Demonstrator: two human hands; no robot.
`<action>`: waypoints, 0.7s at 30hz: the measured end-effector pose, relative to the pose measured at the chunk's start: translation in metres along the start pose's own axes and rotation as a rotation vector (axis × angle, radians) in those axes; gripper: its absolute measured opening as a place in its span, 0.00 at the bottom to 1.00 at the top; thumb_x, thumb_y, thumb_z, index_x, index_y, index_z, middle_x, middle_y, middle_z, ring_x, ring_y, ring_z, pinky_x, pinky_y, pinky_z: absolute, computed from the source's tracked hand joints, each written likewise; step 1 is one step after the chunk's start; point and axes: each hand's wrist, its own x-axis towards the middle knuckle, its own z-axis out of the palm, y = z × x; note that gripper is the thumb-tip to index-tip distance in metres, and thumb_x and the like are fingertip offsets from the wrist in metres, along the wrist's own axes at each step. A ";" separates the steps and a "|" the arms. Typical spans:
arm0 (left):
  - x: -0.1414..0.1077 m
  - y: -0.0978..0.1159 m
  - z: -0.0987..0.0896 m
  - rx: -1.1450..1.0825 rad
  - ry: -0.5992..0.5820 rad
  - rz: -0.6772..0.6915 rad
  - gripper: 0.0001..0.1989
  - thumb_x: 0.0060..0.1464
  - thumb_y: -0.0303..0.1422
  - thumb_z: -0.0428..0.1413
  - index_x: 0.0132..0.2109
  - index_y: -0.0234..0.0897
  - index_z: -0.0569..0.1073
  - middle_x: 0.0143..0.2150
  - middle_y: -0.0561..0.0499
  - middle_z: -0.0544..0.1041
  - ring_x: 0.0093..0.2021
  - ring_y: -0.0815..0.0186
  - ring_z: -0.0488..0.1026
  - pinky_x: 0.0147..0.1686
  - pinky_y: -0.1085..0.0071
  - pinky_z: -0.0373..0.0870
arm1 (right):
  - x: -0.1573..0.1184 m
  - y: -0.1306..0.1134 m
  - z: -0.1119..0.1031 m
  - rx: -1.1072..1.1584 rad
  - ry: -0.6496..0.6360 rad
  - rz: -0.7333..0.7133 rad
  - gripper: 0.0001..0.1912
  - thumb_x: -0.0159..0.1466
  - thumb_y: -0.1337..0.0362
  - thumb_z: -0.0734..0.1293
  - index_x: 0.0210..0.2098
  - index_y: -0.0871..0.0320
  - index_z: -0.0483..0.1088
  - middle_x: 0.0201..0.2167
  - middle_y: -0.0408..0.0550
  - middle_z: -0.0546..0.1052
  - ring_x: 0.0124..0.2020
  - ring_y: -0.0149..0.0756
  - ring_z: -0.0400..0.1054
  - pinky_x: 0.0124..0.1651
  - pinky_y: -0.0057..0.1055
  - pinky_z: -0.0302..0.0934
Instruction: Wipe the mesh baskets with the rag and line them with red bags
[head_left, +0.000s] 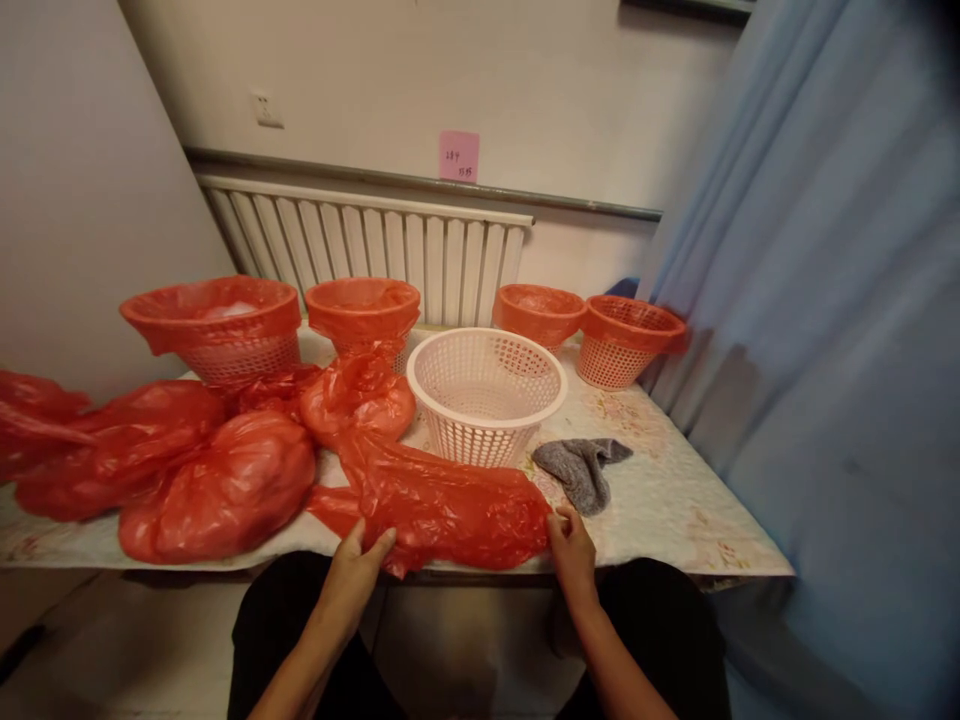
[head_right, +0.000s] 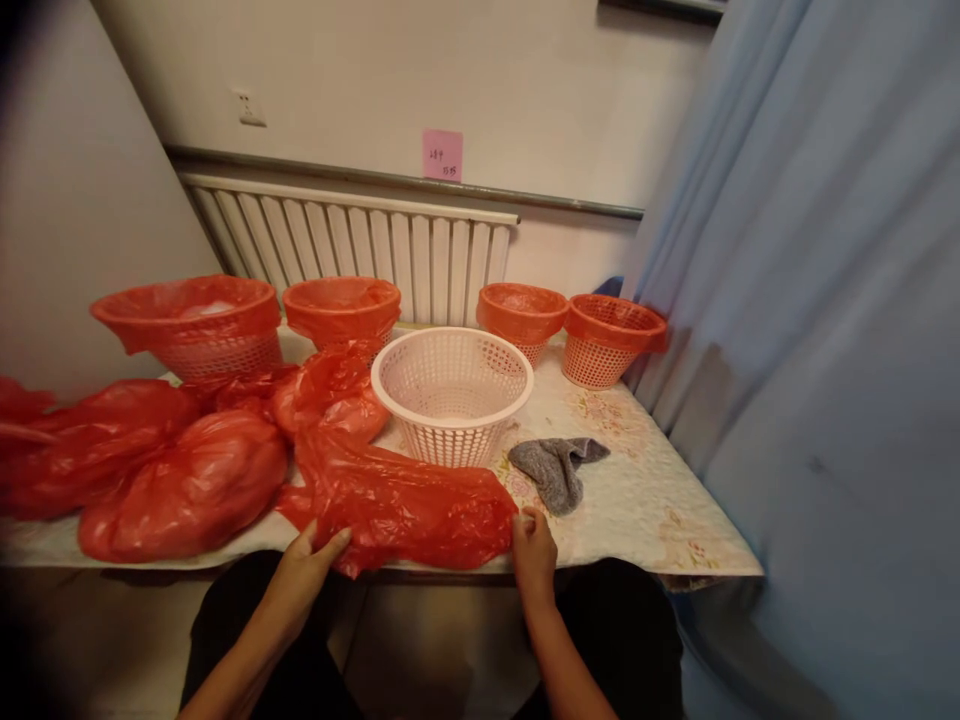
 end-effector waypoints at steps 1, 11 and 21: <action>0.002 -0.001 0.002 -0.017 0.020 0.004 0.20 0.43 0.40 0.64 0.44 0.35 0.75 0.39 0.47 0.82 0.40 0.55 0.78 0.42 0.64 0.73 | -0.004 -0.003 -0.003 -0.048 0.050 -0.081 0.15 0.53 0.54 0.68 0.37 0.56 0.71 0.26 0.43 0.72 0.30 0.38 0.65 0.38 0.34 0.62; 0.011 -0.014 0.006 0.032 0.048 0.068 0.20 0.50 0.45 0.58 0.45 0.35 0.74 0.36 0.49 0.80 0.38 0.55 0.77 0.39 0.64 0.72 | -0.026 0.008 0.016 -0.485 -0.330 -0.620 0.20 0.54 0.66 0.68 0.48 0.57 0.71 0.46 0.55 0.75 0.48 0.48 0.65 0.53 0.43 0.58; 0.033 0.017 -0.031 0.033 0.185 0.105 0.21 0.51 0.41 0.58 0.50 0.37 0.74 0.40 0.48 0.79 0.42 0.56 0.76 0.44 0.64 0.71 | 0.018 0.014 -0.005 -0.491 -0.262 -0.582 0.16 0.51 0.73 0.56 0.33 0.57 0.71 0.34 0.50 0.75 0.40 0.41 0.67 0.47 0.35 0.59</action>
